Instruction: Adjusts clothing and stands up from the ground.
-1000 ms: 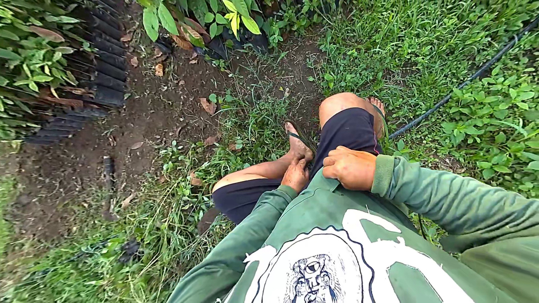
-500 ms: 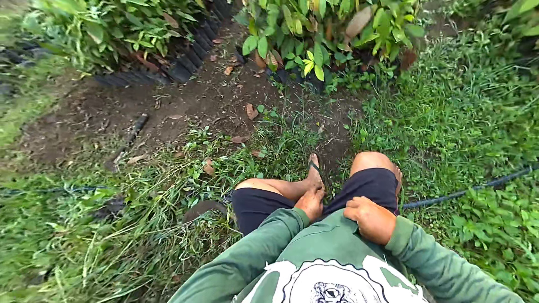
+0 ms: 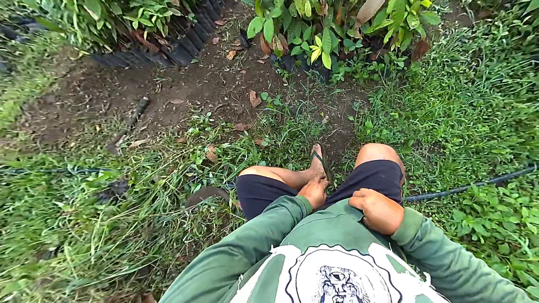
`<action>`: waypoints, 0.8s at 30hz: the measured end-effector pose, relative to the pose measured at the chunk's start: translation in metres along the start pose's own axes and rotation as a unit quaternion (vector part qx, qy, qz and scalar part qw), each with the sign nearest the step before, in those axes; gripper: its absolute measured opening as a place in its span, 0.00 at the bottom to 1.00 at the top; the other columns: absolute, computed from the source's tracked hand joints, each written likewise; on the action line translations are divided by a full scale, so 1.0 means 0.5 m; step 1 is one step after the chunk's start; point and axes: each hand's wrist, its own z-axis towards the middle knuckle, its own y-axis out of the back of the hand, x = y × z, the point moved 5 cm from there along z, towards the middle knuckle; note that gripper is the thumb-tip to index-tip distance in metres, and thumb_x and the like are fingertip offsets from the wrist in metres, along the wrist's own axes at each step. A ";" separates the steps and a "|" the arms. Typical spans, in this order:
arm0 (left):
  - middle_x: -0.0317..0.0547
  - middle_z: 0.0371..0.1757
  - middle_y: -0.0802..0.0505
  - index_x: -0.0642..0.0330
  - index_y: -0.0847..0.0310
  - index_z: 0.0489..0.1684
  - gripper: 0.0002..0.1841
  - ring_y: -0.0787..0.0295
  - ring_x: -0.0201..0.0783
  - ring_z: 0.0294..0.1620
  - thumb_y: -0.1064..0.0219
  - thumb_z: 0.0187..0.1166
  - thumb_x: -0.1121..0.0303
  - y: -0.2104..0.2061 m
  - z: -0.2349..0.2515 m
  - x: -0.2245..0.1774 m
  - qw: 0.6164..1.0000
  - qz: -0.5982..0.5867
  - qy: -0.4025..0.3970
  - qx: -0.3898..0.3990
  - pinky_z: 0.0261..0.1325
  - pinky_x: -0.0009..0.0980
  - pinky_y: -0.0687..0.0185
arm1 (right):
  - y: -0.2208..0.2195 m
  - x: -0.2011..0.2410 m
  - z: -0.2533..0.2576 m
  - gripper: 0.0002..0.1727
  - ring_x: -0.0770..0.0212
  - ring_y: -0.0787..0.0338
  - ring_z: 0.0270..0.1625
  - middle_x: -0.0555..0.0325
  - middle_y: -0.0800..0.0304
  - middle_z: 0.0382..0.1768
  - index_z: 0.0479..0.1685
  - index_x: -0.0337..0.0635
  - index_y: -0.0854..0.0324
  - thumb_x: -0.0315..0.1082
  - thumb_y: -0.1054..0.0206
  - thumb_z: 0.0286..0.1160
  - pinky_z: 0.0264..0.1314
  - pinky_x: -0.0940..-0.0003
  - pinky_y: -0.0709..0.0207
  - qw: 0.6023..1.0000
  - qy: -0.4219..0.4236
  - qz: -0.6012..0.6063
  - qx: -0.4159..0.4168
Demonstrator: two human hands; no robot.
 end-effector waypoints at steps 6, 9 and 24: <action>0.54 0.87 0.28 0.51 0.21 0.77 0.23 0.25 0.49 0.83 0.45 0.84 0.65 0.025 0.008 0.005 0.998 -0.044 0.016 -0.051 0.83 0.46 0.27 | 0.077 -0.042 -0.002 0.26 0.56 0.09 0.61 0.57 0.07 0.57 0.71 0.52 0.16 0.41 0.25 0.71 0.71 0.50 0.18 0.995 -0.080 0.056 -0.017; 0.57 0.85 0.26 0.57 0.19 0.75 0.21 0.24 0.50 0.82 0.45 0.86 0.65 0.064 0.004 0.016 0.981 -0.151 0.032 -0.115 0.83 0.46 0.27 | 0.052 -0.037 0.006 0.30 0.58 0.09 0.60 0.58 0.07 0.57 0.75 0.52 0.19 0.39 0.23 0.68 0.72 0.51 0.18 0.995 -0.070 0.077 0.010; 0.55 0.82 0.23 0.58 0.16 0.70 0.19 0.20 0.47 0.76 0.39 0.82 0.69 0.068 0.013 0.072 0.952 -0.246 0.059 -0.173 0.74 0.46 0.19 | 0.037 0.013 0.059 0.24 0.60 0.06 0.50 0.64 0.03 0.48 0.71 0.63 0.13 0.27 0.39 0.82 0.58 0.45 0.14 0.995 0.012 0.095 -0.010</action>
